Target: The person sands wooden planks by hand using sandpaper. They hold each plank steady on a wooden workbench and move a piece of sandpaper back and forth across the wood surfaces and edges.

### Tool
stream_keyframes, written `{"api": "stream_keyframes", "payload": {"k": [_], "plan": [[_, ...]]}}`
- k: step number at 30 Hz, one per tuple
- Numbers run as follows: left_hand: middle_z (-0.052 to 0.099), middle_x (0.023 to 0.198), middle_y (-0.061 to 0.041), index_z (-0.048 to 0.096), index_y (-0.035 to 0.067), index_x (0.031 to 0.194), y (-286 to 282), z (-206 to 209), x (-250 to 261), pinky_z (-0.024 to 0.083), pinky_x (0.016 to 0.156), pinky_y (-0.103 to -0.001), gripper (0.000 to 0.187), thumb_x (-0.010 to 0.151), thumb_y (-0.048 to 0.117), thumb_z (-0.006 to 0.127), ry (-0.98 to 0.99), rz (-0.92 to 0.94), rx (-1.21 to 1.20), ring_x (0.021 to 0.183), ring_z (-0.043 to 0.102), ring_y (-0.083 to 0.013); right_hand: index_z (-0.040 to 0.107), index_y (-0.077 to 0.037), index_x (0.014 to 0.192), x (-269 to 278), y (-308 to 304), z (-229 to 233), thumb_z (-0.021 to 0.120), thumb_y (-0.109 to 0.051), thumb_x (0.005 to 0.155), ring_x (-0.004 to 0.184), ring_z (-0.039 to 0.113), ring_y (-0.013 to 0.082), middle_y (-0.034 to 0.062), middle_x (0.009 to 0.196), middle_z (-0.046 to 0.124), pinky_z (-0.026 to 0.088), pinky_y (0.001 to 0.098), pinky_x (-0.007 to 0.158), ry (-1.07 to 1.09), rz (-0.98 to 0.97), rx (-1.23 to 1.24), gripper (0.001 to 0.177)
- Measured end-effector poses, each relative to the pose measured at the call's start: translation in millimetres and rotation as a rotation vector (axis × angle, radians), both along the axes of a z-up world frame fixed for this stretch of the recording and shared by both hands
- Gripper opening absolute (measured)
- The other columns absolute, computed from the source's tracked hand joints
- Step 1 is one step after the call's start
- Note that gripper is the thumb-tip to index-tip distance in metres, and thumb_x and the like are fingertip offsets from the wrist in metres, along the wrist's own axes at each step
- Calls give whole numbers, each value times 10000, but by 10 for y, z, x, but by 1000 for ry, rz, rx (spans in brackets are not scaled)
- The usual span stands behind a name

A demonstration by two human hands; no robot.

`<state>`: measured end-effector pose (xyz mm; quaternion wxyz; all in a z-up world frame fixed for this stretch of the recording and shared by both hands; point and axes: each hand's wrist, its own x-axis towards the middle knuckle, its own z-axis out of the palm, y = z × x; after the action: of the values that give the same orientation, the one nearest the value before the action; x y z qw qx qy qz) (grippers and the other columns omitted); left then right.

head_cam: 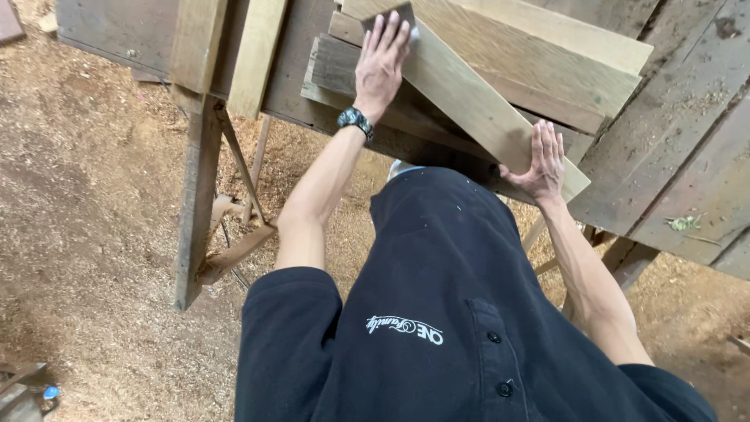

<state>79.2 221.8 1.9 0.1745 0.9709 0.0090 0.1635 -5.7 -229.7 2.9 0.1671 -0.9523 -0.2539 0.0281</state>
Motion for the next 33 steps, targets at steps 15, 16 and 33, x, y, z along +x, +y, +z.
{"api": "stream_keyframes", "payload": {"k": [15, 16, 33], "plan": [[393, 1648, -19, 480, 219, 1560, -594, -65, -91, 339, 1323, -404, 493, 1110, 25, 533, -70, 73, 70, 1569, 358, -229, 198, -30, 1678, 41, -37, -26, 660, -763, 863, 1632, 215, 310, 192, 1743, 231, 147, 472, 1347, 60, 6, -26, 1190], [442, 1601, -53, 508, 187, 1519, -418, -70, 53, 350, 1271, -429, 479, 1061, 53, 548, -31, 102, 61, 1512, 397, -266, 200, -18, 1676, 69, -25, -41, 661, -767, 869, 1629, 219, 315, 201, 1741, 235, 152, 475, 1345, 54, 12, -18, 1194], [372, 1608, -292, 367, -48, 1608, -1207, -124, -104, 383, 1277, -483, 484, 1134, 49, 364, 136, 110, 96, 1510, 383, -393, 259, -28, 1659, 53, -46, -20, 722, -704, 883, 1602, 262, 315, 192, 1701, 322, 188, 480, 1324, -12, 25, 102, 1128]]}}
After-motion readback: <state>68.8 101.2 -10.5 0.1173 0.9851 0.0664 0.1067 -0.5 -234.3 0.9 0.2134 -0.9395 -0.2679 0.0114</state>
